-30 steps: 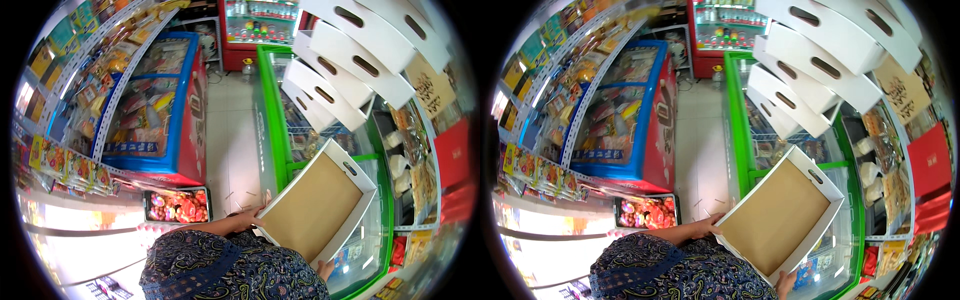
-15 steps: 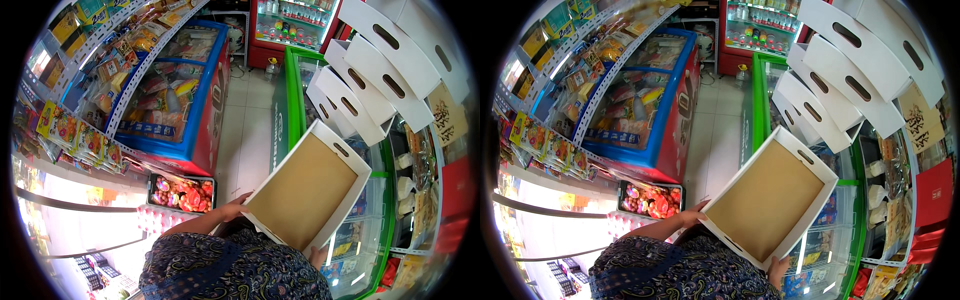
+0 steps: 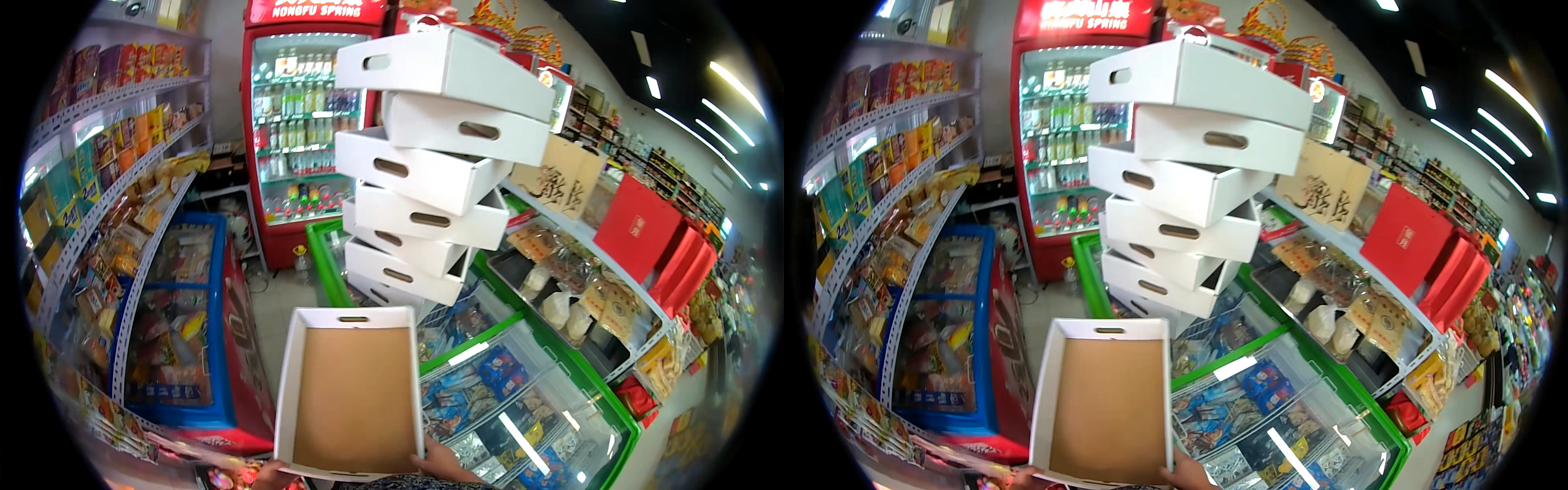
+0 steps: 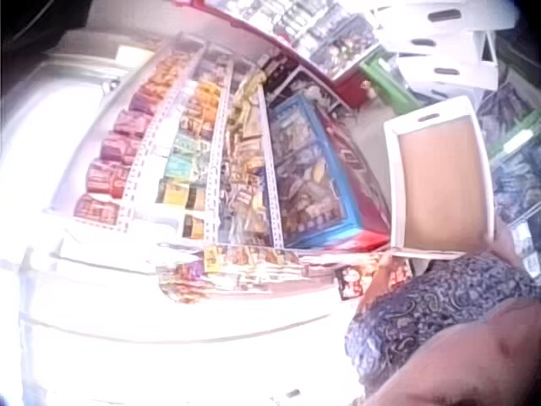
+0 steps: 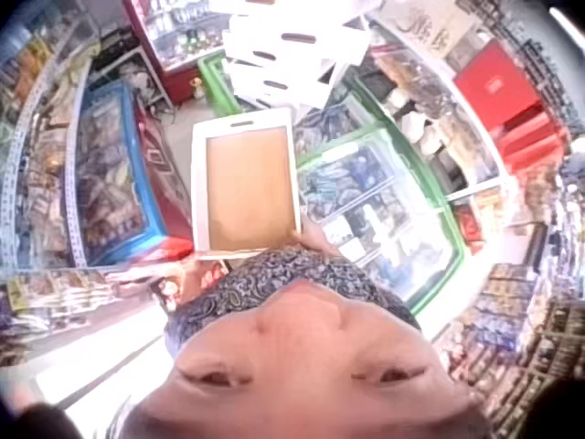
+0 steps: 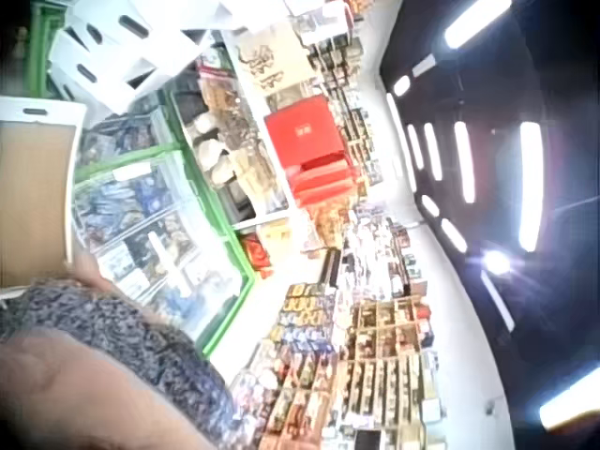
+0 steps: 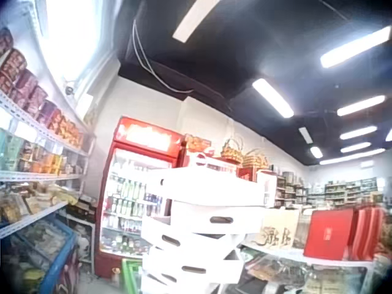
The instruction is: The person assembles flat cardboard boxes by folding and taping them into rectangular containers. They repeatedly pick up flat pieces, fold the sides, and secure them with tape, then stack the finished boxes on a freezer. The person also briefly walks outside to pick up an orange box before returning to continue assembling more boxes.
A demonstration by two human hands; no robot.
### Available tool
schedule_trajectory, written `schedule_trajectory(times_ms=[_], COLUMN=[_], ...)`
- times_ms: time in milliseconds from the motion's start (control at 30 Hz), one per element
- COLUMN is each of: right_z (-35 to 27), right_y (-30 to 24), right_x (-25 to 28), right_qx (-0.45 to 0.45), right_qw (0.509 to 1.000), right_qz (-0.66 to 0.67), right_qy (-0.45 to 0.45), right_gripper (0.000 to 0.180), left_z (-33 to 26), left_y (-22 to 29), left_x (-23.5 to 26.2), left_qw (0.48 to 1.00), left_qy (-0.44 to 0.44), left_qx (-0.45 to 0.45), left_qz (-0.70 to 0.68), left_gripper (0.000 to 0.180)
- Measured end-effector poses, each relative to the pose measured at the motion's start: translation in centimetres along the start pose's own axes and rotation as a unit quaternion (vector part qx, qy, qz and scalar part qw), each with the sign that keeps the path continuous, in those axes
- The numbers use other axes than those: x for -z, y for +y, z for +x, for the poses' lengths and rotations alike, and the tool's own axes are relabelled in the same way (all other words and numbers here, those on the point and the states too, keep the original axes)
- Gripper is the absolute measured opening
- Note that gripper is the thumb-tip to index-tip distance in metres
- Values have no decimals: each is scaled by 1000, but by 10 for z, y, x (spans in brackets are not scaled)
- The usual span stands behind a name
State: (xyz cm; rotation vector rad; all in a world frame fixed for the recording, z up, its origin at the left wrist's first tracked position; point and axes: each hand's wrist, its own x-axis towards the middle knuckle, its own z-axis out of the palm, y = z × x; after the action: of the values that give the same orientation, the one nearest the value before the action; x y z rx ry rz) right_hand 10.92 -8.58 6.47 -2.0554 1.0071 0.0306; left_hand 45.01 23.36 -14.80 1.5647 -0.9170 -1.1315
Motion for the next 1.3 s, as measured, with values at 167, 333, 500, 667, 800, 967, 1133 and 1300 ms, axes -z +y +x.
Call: schedule_trajectory(times_ms=[167,333,500,667,800,967,1133,1300], right_z=[-10,-31,-45,-56,-73,-86,-72,-62], right_y=[-52,-70,-49,4,-1,-13,35,81], right_x=[42,83,77,59,59,54,15,-17], right_qx=[229,278,196,175,134,100,59,25], right_qw=[969,944,959,955,954,956,953,950], right_qz=[14,91,131,124,168,174,190,233], right_qy=[92,153,155,206,211,215,227,205], right_gripper=[72,59,48,42,40,38,41,43], left_z=[-23,-14,20,68,82,146,169,181], left_y=[60,173,397,618,783,907,948,969], left_x=[17,35,63,40,6,-6,-78,-88], left_qw=[866,824,812,796,842,876,874,882], left_qy=[123,170,158,58,0,17,171,196], left_qx=[17,-249,-365,-347,-348,-287,-154,-149], left_qz=[-484,-479,-427,-492,-411,-387,-427,-403], left_gripper=[48,49,72,59,41,46,65,80])
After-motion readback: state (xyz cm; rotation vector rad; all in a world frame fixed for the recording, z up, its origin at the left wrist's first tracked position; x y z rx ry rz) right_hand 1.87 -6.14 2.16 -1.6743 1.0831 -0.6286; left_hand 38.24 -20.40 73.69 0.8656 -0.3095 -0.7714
